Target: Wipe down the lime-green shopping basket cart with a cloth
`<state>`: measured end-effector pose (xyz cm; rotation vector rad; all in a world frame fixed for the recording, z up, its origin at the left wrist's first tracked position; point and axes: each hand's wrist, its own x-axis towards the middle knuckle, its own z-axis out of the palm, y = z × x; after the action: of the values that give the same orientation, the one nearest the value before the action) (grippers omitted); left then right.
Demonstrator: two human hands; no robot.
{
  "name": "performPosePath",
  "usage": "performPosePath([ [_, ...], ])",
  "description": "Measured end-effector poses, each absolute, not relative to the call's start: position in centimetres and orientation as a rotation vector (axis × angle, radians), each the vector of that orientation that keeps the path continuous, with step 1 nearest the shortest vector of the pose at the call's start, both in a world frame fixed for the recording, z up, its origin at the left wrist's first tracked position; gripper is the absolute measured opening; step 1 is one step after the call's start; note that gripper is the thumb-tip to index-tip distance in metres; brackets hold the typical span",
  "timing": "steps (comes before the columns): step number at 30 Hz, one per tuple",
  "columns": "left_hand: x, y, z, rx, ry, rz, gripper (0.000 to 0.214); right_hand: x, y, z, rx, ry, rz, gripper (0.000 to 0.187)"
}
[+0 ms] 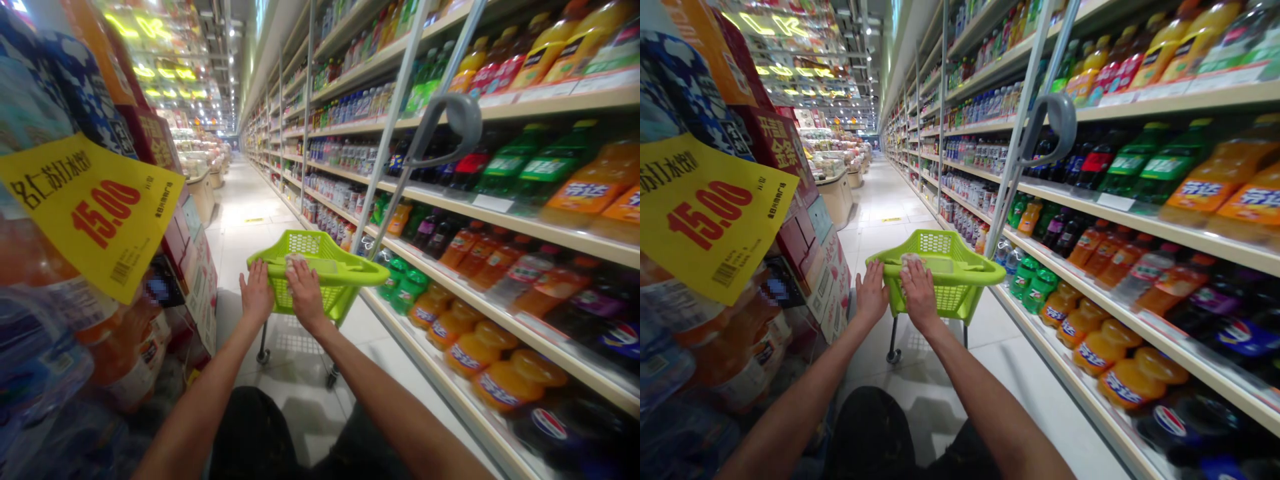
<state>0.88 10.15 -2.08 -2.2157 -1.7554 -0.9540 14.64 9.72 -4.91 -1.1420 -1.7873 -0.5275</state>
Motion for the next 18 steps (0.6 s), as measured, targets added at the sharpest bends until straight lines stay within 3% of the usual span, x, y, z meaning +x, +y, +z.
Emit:
performPosePath([
  [8,-1.6,11.7,-2.2,-2.225,-1.640,-1.450,0.062,9.8,11.4,-3.4,-1.105,-2.001,-0.385,0.033],
  [18,0.4,10.6,-2.6,-2.246,-1.629,-1.039,0.055,15.8,8.9,-4.5,-1.154,-1.803,-0.569,0.036],
])
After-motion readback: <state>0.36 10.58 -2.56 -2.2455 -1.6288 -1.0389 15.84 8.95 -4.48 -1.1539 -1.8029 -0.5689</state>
